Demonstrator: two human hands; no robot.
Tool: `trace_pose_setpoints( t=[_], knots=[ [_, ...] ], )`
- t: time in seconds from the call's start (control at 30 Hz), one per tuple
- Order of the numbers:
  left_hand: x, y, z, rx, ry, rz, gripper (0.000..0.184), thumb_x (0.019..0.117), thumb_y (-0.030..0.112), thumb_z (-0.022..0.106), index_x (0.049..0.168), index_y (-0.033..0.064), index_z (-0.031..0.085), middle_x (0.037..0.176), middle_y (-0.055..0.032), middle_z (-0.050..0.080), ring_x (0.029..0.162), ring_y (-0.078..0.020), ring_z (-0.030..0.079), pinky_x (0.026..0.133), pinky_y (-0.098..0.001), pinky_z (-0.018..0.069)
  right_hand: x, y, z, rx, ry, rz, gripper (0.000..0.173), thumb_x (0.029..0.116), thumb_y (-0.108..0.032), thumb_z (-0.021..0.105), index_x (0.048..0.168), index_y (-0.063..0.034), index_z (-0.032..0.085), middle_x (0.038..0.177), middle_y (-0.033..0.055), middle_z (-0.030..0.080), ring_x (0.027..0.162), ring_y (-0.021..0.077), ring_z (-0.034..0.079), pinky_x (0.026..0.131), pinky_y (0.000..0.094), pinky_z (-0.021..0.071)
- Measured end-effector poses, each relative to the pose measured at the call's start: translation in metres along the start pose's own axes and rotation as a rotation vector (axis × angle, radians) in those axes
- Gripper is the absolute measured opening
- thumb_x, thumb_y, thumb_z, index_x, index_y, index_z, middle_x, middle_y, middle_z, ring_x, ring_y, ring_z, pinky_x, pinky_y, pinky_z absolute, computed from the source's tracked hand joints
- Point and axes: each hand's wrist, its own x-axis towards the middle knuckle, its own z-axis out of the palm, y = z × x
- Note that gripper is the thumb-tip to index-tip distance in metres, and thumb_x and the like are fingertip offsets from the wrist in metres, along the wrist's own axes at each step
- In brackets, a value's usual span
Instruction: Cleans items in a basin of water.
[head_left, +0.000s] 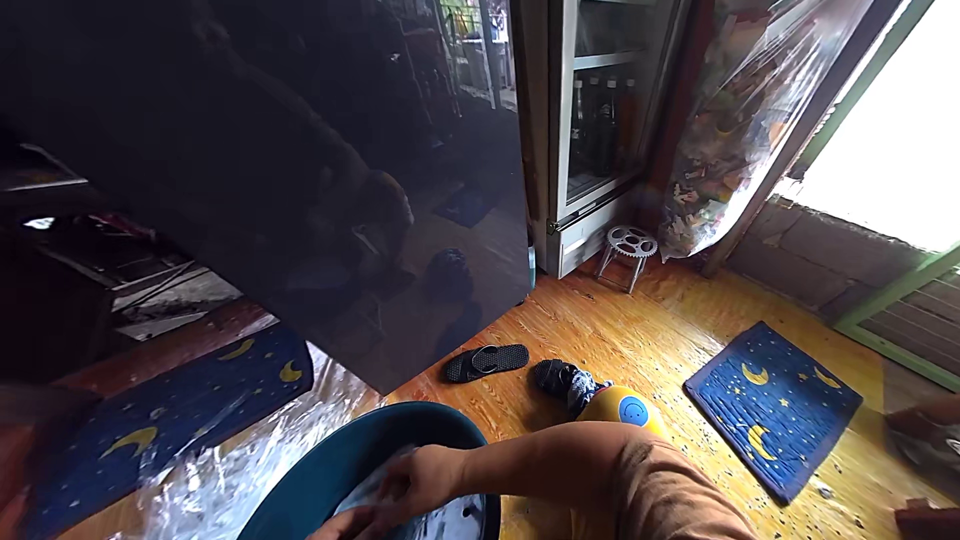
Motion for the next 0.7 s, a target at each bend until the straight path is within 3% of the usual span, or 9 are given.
trace_pose_setpoints(
  t=[0.1,0.2,0.33,0.5,0.57,0.7],
  knots=[
    [-0.001,0.004,0.0,0.034,0.014,0.009,0.038,0.0917,0.024,0.078,0.114,-0.0062,0.072,0.112,-0.0245,0.073,0.109,-0.0352,0.07,0.103,-0.0554,0.0502,0.0,0.0,0.001,-0.063,0.026,-0.022,0.026,0.0996,-0.013,0.066,0.113,0.0084,0.07,0.105,0.0236,0.072,0.102,0.0333,0.069,0.095,0.0514,0.0511],
    [-0.001,0.002,0.001,0.053,0.035,0.004,0.035,0.0923,0.025,0.078,0.113,-0.0032,0.075,0.113,-0.0238,0.073,0.107,-0.0384,0.069,0.1,-0.0591,0.0504,0.003,0.003,0.002,-0.12,0.045,-0.042,0.025,0.101,-0.014,0.063,0.112,0.0072,0.071,0.106,0.0234,0.071,0.104,0.0338,0.068,0.095,0.0519,0.0509],
    [0.0,0.006,0.002,0.134,0.047,-0.042,0.033,0.0939,0.027,0.077,0.115,0.0022,0.076,0.116,-0.0217,0.073,0.114,-0.04,0.068,0.104,-0.0638,0.0475,0.004,0.008,0.007,-0.125,0.085,-0.127,0.025,0.0964,-0.009,0.067,0.115,0.0075,0.07,0.11,0.0241,0.071,0.107,0.0343,0.069,0.099,0.05,0.0521],
    [0.0,0.02,-0.003,0.134,-0.002,-0.204,0.029,0.101,0.029,0.068,0.12,0.0075,0.074,0.115,-0.0157,0.074,0.107,-0.032,0.071,0.101,-0.0565,0.0528,-0.001,-0.008,-0.005,-0.185,0.053,-0.012,0.024,0.0987,-0.015,0.063,0.112,0.0032,0.073,0.11,0.0202,0.072,0.106,0.0304,0.068,0.098,0.0483,0.0521],
    [-0.003,0.021,-0.008,0.069,0.01,-0.216,0.029,0.1021,0.029,0.066,0.12,0.008,0.074,0.113,-0.0134,0.074,0.102,-0.0279,0.073,0.098,-0.0527,0.0552,-0.001,-0.012,-0.013,-0.185,0.08,0.045,0.025,0.0985,-0.017,0.063,0.113,0.0009,0.073,0.112,0.0173,0.072,0.107,0.0263,0.068,0.099,0.0447,0.0525],
    [-0.005,0.012,-0.014,-0.025,0.069,-0.174,0.027,0.1015,0.029,0.066,0.116,0.0081,0.076,0.111,-0.01,0.075,0.104,-0.0228,0.072,0.102,-0.0478,0.0533,0.007,-0.008,-0.029,-0.157,0.196,0.116,0.026,0.0964,-0.014,0.061,0.116,0.0005,0.071,0.109,0.0155,0.072,0.102,0.0221,0.068,0.094,0.0401,0.0539]
  ],
)
